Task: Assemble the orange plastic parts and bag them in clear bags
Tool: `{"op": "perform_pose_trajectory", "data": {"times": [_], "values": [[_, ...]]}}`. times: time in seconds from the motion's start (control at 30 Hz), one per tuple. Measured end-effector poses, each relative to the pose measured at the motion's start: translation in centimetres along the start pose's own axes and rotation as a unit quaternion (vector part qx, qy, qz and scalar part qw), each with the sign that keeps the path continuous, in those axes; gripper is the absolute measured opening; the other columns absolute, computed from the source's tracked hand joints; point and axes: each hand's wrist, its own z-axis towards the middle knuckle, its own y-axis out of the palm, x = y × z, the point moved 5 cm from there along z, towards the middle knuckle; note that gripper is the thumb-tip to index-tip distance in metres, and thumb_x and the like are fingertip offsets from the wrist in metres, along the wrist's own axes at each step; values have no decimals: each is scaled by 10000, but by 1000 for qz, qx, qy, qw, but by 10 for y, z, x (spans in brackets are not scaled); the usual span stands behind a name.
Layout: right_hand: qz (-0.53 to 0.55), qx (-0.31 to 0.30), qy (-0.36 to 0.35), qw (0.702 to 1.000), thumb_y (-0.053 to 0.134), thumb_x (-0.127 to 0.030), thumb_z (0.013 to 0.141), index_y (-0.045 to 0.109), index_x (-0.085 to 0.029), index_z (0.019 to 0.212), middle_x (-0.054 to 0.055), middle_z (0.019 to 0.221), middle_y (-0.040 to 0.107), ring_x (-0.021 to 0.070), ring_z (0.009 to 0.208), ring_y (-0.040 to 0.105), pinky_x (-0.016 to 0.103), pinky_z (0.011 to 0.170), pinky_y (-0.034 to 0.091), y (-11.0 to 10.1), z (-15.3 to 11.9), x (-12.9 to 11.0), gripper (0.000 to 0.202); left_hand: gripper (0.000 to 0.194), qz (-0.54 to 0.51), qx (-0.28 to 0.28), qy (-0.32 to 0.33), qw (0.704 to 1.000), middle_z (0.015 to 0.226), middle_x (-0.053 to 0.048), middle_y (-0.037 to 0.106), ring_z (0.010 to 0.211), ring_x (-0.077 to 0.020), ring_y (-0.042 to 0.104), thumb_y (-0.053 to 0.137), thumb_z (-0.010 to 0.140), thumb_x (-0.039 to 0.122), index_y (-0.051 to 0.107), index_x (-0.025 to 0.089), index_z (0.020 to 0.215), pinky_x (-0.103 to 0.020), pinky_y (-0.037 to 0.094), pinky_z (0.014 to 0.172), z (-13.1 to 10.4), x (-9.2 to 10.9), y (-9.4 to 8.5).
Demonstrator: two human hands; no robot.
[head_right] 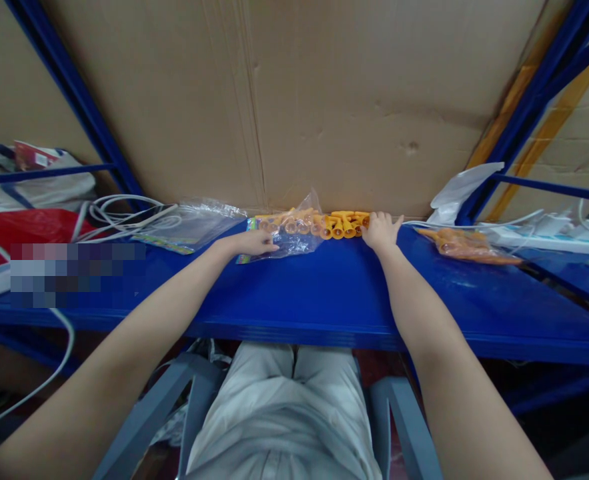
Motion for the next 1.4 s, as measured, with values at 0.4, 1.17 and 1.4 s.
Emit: {"op": "perform_pose_trajectory", "data": {"times": [0.4,1.17,1.4], "values": [[30,19,-21,999,445,-215,851,504,-152,1299,180,1154,642,324,1109,569,657,1037,220,-15,0,-7,456,318,19,22,-61,998,876,-85,727,820,-213,654,526,869,426,677,164,771,-256,413,658,6,-20,4],[292,118,89,945,462,-378,839,506,-198,1245,137,1085,645,304,982,625,474,832,485,-30,12,12,447,348,24,31,-65,997,784,-80,717,825,-221,665,513,855,458,679,182,723,-249,449,653,8,-25,3],[504,72,52,859,504,-346,840,420,-224,1303,91,966,652,229,723,679,376,627,545,-35,17,-10,487,342,11,23,-70,997,839,-89,724,867,-229,666,518,868,465,664,182,742,-245,446,681,8,-25,4]]}}
